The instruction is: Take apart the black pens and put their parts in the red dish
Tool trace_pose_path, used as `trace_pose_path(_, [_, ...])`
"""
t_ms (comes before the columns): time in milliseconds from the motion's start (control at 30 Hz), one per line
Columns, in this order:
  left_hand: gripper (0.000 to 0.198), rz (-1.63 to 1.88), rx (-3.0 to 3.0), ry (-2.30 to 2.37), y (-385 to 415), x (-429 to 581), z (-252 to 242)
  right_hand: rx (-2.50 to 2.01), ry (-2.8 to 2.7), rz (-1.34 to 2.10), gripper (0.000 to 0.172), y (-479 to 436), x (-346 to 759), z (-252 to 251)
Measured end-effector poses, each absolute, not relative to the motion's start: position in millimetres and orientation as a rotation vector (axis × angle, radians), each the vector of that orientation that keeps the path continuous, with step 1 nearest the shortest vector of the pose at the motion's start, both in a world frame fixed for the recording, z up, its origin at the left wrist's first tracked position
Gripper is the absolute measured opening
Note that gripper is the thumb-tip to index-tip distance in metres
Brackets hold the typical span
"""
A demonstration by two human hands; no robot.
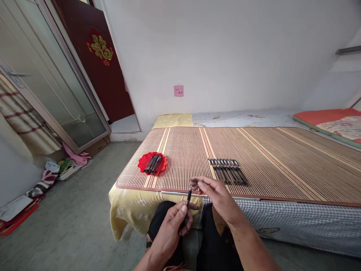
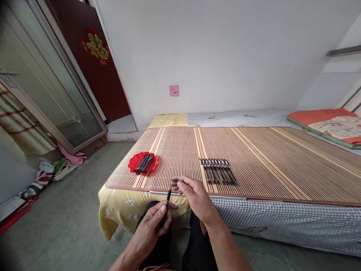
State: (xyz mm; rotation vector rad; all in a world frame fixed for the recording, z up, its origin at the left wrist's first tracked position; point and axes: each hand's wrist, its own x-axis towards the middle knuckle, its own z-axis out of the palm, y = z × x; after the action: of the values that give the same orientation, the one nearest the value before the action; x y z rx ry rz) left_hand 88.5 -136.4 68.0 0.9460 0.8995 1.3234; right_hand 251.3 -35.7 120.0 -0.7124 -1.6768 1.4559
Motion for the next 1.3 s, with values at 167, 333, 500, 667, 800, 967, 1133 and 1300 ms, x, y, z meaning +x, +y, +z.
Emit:
trace_pose_path(167, [0.036,1.306,0.944,0.876,-139.2,90.7,70.3,-0.613,-1.709,1.51,0.027,-37.0,248.7,122.7])
trace_pose_path(333, [0.038,1.283,0.971,0.902,-140.3,92.0,69.9,-0.598,-1.64,1.55,0.024,-35.4,244.4,119.5])
trace_pose_path(500, [0.038,1.289,0.95,0.9,-139.5,92.6,66.4,-0.664,-1.612,1.562,0.035,-33.5,245.9,114.9])
trace_pose_path(667, [0.039,1.292,0.902,0.896,-139.4,92.9,65.4,-0.58,-1.651,1.598,0.028,-32.7,245.9,114.4])
trace_pose_path(800, [0.039,1.287,0.904,0.882,-138.4,92.5,64.8,-0.622,-1.546,1.636,0.028,-30.8,242.4,110.8])
trace_pose_path(967, [0.038,1.301,0.878,0.866,-137.7,92.8,63.5,-0.576,-1.614,1.671,0.034,-30.0,243.2,110.1])
trace_pose_path(1133, [0.041,1.291,0.87,0.876,-139.4,95.6,64.4,-0.607,-1.583,1.669,0.029,-29.3,240.9,108.3])
trace_pose_path(1300, [0.043,1.291,0.844,0.868,-138.3,95.8,65.3,-0.609,-1.573,1.719,0.037,-29.7,241.0,105.6])
